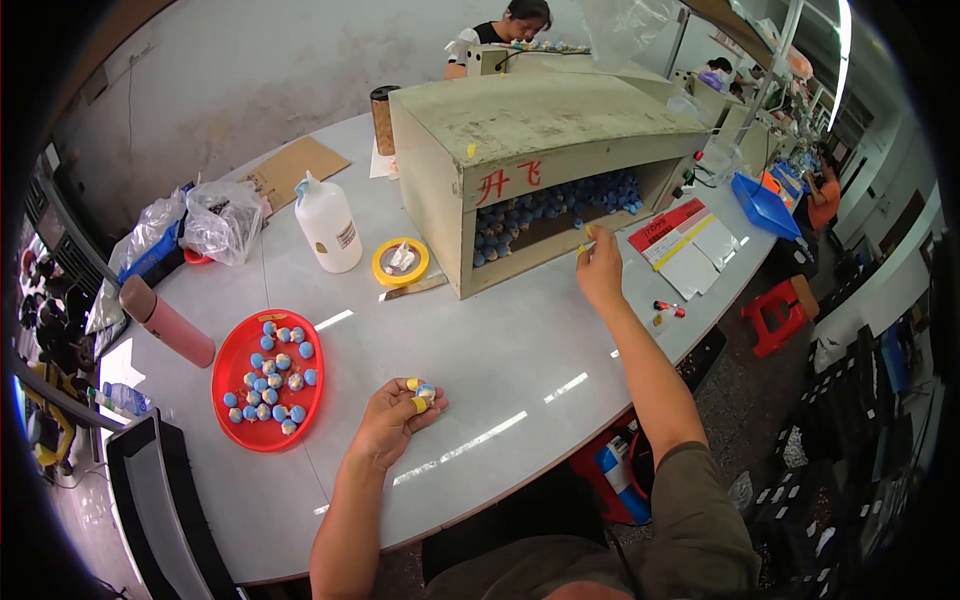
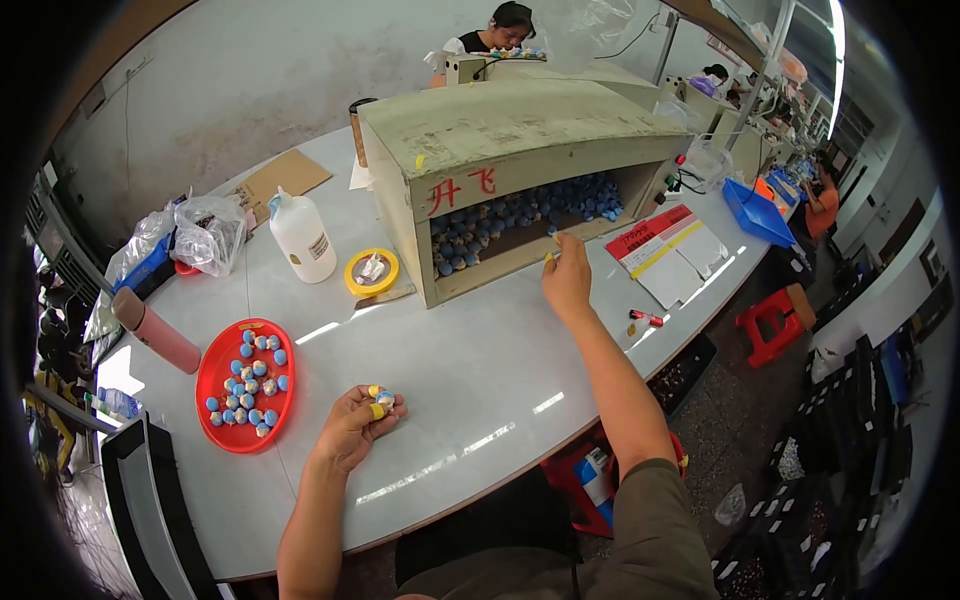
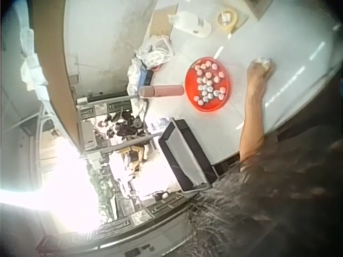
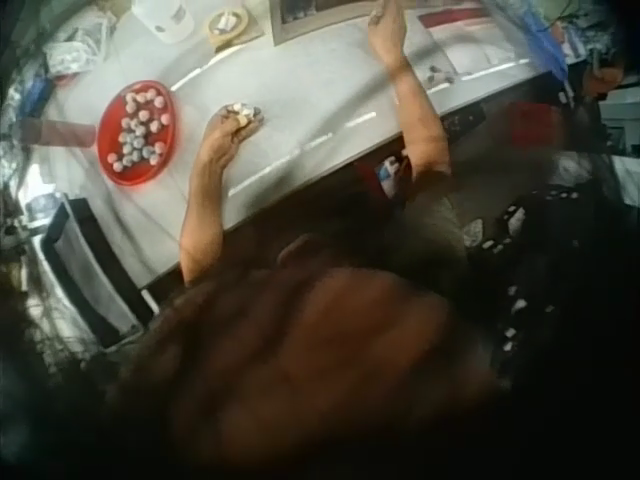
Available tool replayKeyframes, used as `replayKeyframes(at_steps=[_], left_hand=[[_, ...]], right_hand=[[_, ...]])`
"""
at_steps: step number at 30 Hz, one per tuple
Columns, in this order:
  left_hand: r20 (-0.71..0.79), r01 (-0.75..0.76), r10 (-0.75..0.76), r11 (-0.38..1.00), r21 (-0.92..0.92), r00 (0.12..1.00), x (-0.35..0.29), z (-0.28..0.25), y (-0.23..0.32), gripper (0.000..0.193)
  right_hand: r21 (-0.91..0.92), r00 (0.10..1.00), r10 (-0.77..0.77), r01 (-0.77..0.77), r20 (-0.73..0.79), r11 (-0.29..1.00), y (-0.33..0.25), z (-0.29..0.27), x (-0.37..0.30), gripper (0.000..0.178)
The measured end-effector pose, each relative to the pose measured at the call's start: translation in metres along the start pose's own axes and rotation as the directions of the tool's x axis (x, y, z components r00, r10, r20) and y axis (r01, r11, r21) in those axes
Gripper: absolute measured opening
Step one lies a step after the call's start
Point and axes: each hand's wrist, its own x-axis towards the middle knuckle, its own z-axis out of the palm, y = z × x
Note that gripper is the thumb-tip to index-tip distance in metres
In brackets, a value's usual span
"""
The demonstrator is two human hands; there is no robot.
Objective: The person assembles small figurines by taking parts from a compartment, applying glue from a small bottle, and joining the pieces together by hand.
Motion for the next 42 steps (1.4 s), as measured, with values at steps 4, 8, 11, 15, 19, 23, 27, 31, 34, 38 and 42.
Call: replayKeyframes(at_steps=[4, 8, 11, 15, 19, 23, 27, 31, 34, 38, 42], left_hand=[[0.03, 0.043, -0.044, 0.999, 0.022, 0.999, 0.001, 0.003, -0.001, 0.027], [0.031, 0.048, -0.047, 0.999, -0.014, 0.998, -0.004, 0.006, 0.002, 0.028], [0.037, 0.015, -0.014, 1.0, -0.021, 0.999, -0.005, 0.003, 0.003, 0.028], [-0.016, -0.014, 0.014, 0.999, -0.03, 1.0, -0.003, 0.008, 0.003, 0.026], [-0.097, -0.092, 0.08, 0.988, -0.122, 0.992, 0.003, -0.001, -0.008, 0.023], [-0.076, -0.124, 0.111, 0.974, -0.188, 0.991, 0.004, -0.001, -0.01, 0.024], [-0.089, -0.135, 0.12, 0.974, -0.185, 0.989, 0.006, 0.001, -0.014, 0.024], [-0.082, -0.153, 0.14, 0.973, -0.175, 0.987, 0.003, -0.002, -0.013, 0.025], [-0.123, -0.144, 0.124, 0.974, -0.173, 0.985, 0.004, 0.005, -0.012, 0.027], [-0.085, -0.149, 0.136, 0.973, -0.174, 0.987, 0.002, 0.005, -0.008, 0.03], [-0.03, -0.111, 0.107, 0.949, -0.296, 0.994, 0.003, -0.001, -0.007, 0.026]], right_hand=[[-0.312, 0.971, 0.151, -0.088, 0.184, 0.946, 0.062, 0.044, 0.061, 0.04], [-0.379, 0.918, 0.279, -0.161, 0.283, 0.911, 0.072, 0.05, 0.077, 0.032], [-0.295, 0.973, 0.119, -0.056, 0.199, 0.954, 0.071, 0.052, 0.064, 0.028], [0.25, 0.935, 0.237, -0.304, 0.265, 0.919, -0.004, 0.04, 0.009, 0.021], [0.698, 0.818, 0.049, -0.519, 0.574, 0.494, -0.129, 0.02, -0.06, 0.019], [0.703, 0.78, -0.157, -0.433, 0.606, 0.565, -0.198, 0.007, -0.106, 0.023], [0.683, 0.822, -0.173, -0.312, 0.543, 0.661, -0.211, 0.014, -0.134, 0.021], [0.719, 0.807, -0.158, -0.395, 0.569, 0.572, -0.214, 0.02, -0.145, 0.02], [0.712, 0.815, -0.145, -0.385, 0.56, 0.587, -0.199, 0.028, -0.146, 0.019], [0.682, 0.805, -0.192, -0.318, 0.561, 0.659, -0.193, 0.028, -0.142, 0.018], [0.705, 0.804, -0.141, -0.404, 0.578, 0.583, -0.19, 0.032, -0.139, 0.016]])
